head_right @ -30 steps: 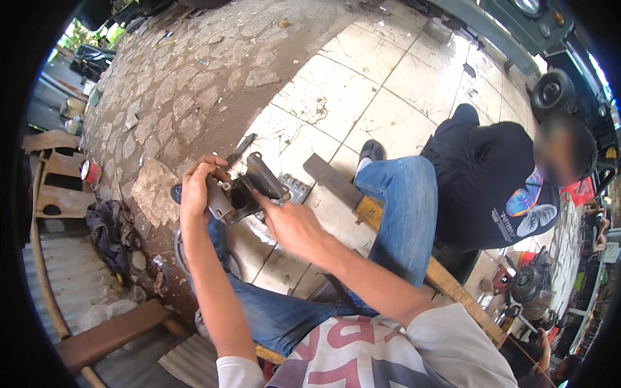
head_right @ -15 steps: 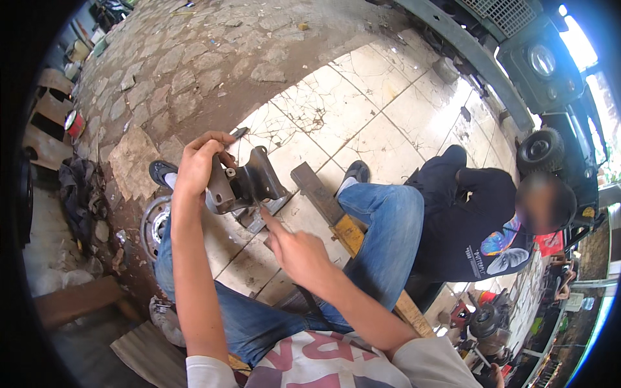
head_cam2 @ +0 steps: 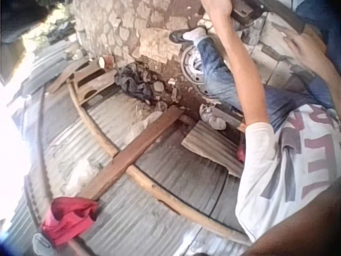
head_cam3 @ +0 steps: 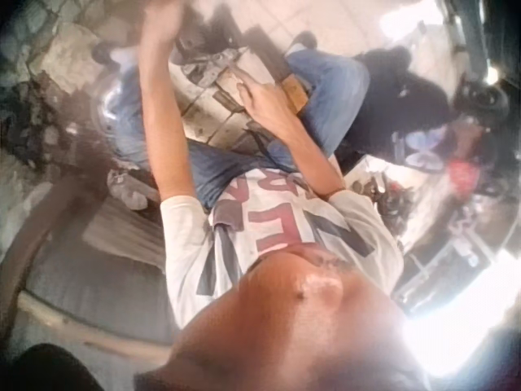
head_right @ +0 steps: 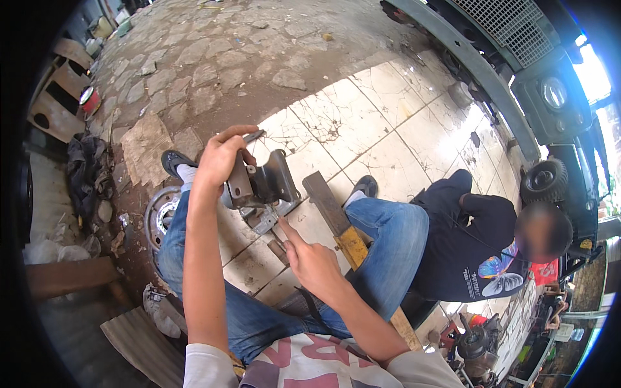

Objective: The person sits on the floor and uses a metal rod to scrape and clean the interior of a cylindrical mechanical part. They repeatedly rotate the part and probe different areas with the rod.

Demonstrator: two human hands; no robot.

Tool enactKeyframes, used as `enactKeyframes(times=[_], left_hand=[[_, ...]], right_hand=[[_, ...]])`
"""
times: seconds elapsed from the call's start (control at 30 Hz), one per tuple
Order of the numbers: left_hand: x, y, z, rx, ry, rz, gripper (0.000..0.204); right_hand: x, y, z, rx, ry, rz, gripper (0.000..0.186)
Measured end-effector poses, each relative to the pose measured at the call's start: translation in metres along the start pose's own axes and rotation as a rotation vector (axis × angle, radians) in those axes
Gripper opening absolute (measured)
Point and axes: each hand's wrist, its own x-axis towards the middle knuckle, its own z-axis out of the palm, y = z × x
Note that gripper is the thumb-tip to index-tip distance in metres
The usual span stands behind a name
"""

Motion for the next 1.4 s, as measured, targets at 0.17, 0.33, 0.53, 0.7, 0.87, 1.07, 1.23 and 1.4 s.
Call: enactKeyframes(times=[0.17,0.33,0.53,0.7,0.87,1.07,1.23,1.4], left_hand=[[-0.005,0.001,-0.001,0.026,-0.021,-0.029,0.040],[-0.003,-0.003,-0.003,-0.036,0.024,-0.007,0.039],[-0.010,-0.007,0.012,-0.079,0.015,-0.006,0.040],[-0.001,-0.010,0.010,-0.071,0.015,-0.004,0.037],[0.002,-0.011,0.006,-0.066,0.024,0.033,0.034],[0.002,-0.004,0.005,-0.052,0.011,0.035,0.033],[0.001,-0.006,0.005,-0.047,-0.035,0.021,0.031],[-0.003,-0.004,0.014,-0.054,-0.062,-0.001,0.029]], right_hand=[[0.038,-0.002,0.003,-0.073,0.054,-0.015,0.047],[0.015,-0.003,0.009,-0.078,0.052,-0.036,0.047],[0.013,0.001,0.015,-0.066,0.054,0.019,0.050],[0.028,-0.001,0.008,-0.042,0.067,-0.002,0.050],[-0.005,-0.001,-0.004,0.364,-0.103,0.179,0.049],[0.020,0.009,0.006,0.214,-0.009,0.105,0.048],[-0.005,0.017,0.027,0.183,0.024,0.055,0.047],[0.009,0.024,0.023,0.145,0.091,0.035,0.047]])
